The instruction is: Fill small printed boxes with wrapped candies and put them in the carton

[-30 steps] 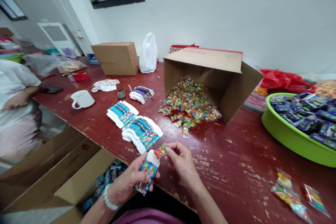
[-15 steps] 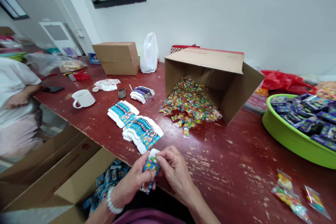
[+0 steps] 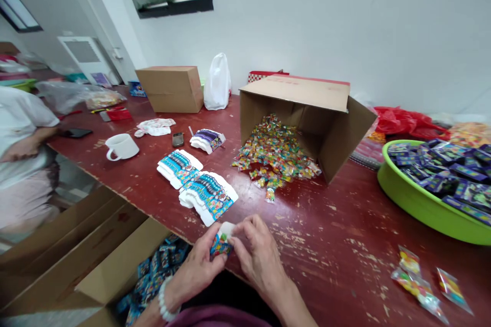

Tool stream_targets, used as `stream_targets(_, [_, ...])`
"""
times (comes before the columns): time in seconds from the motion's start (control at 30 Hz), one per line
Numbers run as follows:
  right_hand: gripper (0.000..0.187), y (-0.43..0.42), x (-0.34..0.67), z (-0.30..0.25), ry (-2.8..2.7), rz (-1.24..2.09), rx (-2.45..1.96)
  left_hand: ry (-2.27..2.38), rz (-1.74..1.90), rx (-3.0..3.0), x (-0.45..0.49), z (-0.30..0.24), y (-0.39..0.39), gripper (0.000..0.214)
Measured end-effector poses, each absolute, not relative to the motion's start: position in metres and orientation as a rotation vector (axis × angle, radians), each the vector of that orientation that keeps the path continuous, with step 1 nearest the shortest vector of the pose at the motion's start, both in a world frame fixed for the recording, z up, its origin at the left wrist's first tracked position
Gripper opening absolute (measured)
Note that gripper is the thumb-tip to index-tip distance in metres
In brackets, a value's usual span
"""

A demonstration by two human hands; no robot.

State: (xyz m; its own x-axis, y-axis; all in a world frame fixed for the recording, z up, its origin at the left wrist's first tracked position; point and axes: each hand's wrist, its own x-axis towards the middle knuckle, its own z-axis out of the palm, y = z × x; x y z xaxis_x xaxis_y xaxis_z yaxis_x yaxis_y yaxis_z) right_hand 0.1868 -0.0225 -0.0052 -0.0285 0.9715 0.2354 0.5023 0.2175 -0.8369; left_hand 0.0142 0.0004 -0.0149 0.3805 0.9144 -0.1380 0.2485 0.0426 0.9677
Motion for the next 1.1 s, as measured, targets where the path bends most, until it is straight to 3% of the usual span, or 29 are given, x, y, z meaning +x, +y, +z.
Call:
stream_targets(0.1, [0.011,-0.019,0.189,-0.002,-1.692,0.810,-1.426,1.216,0.721,1.410,0.012,-0.018,-0.003,0.045])
stream_targets(0.27, [0.018,-0.012,0.187,0.002,-1.608,1.114,-1.219,0.972,0.619,0.798,0.015,-0.013,0.001,0.049])
stream_targets(0.37, [0.018,-0.010,0.180,-0.006,-1.340,0.988,-1.308,0.951,0.683,0.522,0.018,-0.010,0.010,0.054])
stream_targets(0.47, [0.020,-0.012,0.170,-0.018,-1.297,0.903,-1.344,0.947,0.772,0.411,0.020,-0.011,0.015,0.045])
stream_targets(0.53, [0.013,-0.013,0.164,-0.023,-1.362,0.887,-1.266,0.962,0.841,0.374,0.021,-0.014,0.014,0.041])
stream_targets(0.7, [0.015,-0.011,0.163,-0.023,-1.430,0.904,-1.190,1.011,0.985,0.499,0.022,-0.019,0.009,0.047])
stream_targets(0.87, [0.016,-0.002,0.166,-0.026,-1.093,1.269,-1.164,0.958,0.873,0.674,0.024,-0.016,0.009,0.051])
stream_targets(0.97, [0.036,0.000,0.168,-0.028,-0.957,1.365,-1.162,0.912,0.827,0.708,0.024,-0.013,0.011,0.051])
stream_targets(1.1, [0.018,-0.002,0.176,-0.017,-1.275,1.240,-1.238,0.903,0.728,0.608,0.022,-0.013,0.014,0.058])
